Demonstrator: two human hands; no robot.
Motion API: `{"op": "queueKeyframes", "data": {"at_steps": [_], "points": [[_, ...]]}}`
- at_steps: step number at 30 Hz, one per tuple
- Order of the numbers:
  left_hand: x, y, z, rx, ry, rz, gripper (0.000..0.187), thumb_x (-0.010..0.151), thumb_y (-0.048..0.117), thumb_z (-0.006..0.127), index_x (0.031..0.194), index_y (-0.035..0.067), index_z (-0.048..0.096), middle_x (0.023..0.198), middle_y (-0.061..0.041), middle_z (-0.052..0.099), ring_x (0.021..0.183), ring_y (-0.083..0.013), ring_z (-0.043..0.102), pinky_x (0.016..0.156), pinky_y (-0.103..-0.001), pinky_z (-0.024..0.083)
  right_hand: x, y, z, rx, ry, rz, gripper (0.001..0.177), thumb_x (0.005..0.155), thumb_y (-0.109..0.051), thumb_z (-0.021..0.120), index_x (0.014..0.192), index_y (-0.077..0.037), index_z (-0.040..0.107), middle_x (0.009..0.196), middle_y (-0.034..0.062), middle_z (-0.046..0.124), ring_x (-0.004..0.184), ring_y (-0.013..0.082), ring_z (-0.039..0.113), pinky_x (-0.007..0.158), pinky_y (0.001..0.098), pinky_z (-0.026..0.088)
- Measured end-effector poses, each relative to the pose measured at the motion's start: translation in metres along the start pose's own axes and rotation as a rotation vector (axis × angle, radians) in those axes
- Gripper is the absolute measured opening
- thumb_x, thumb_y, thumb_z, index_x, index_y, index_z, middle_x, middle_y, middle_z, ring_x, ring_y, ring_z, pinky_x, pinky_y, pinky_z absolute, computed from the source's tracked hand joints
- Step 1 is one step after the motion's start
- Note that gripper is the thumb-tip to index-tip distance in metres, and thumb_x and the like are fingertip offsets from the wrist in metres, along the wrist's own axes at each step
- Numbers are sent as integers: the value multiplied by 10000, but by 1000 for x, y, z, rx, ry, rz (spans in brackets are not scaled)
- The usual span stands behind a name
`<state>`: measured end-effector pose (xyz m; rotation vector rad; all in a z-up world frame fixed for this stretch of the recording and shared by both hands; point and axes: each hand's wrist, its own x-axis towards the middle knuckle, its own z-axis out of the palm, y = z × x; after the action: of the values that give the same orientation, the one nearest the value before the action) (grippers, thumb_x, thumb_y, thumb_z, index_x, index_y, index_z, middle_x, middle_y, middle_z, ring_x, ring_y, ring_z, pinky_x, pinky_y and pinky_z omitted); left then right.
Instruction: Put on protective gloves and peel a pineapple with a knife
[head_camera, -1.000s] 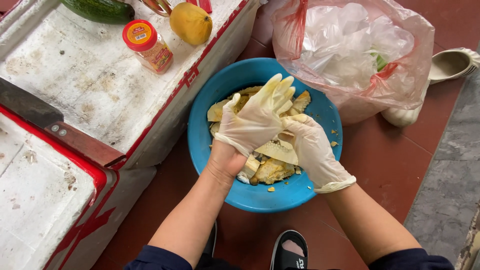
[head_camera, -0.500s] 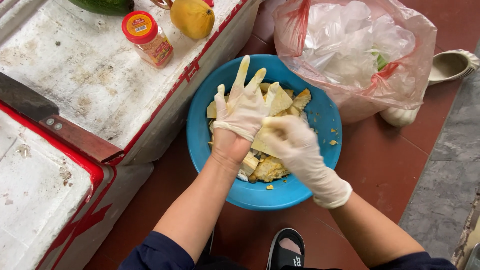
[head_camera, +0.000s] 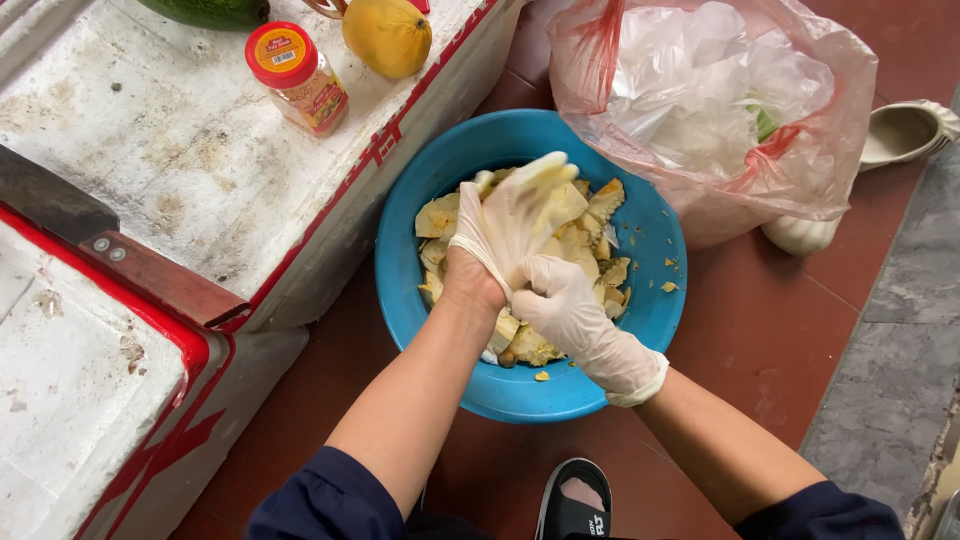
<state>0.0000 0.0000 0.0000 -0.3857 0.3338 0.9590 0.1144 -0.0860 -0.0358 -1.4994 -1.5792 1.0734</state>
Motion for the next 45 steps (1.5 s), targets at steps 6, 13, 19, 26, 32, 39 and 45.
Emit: {"op": "queueKeyframes", "data": {"at_steps": [6,13,19,26,32,39,45], "points": [[32,4,-40,351,-119,-320,916,809,803,557,1475,177,619,1399,18,670,1343,-130,567,1254,-557,176,-3,-10,4,99,28,123,108,747,-30,660,774,-98,740,661,31,601,674,107,546,599,273,491],[20,0,-13,873,387,192,583,898,469,630,1424,217,623,1418,-137,642,1337,-341,557,1188,-457,417,9,-50,-18,-92,99,123,221,908,-124,757,1125,-82,747,885,97,680,739,141,626,616,292,561],[37,16,-32,1905,460,243,721,966,722,297,1616,414,338,1715,-27,312,1600,-291,225,1318,-461,172,13,-25,-17,-397,179,-509,164,837,15,732,862,-147,736,686,-23,625,596,155,626,595,264,547],[82,26,-72,2172,217,284,893,939,876,250,1615,300,339,1577,7,528,1499,-290,415,1233,-483,243,7,-36,9,-369,237,-677,237,791,5,652,830,-211,743,613,-86,489,504,145,538,539,250,490],[46,32,-42,437,-327,10,843,873,905,519,1476,323,614,1489,-22,552,1330,-373,512,994,-840,444,-2,-73,-6,-300,247,-628,178,796,0,741,923,-124,721,737,-30,634,620,140,655,586,299,569],[30,13,-29,-21,-261,183,646,915,765,612,1206,201,734,1478,-341,518,1437,-494,460,1213,-750,299,12,-29,-11,-848,298,-708,206,858,-150,749,1001,-95,612,836,68,588,714,271,674,645,376,547],[13,19,-4,86,34,242,857,832,833,521,1579,512,250,1776,66,-68,1599,-449,-79,1121,-872,130,3,-37,-4,-925,220,-695,140,868,-151,675,779,-144,566,656,-23,466,558,209,573,521,353,484]]}}
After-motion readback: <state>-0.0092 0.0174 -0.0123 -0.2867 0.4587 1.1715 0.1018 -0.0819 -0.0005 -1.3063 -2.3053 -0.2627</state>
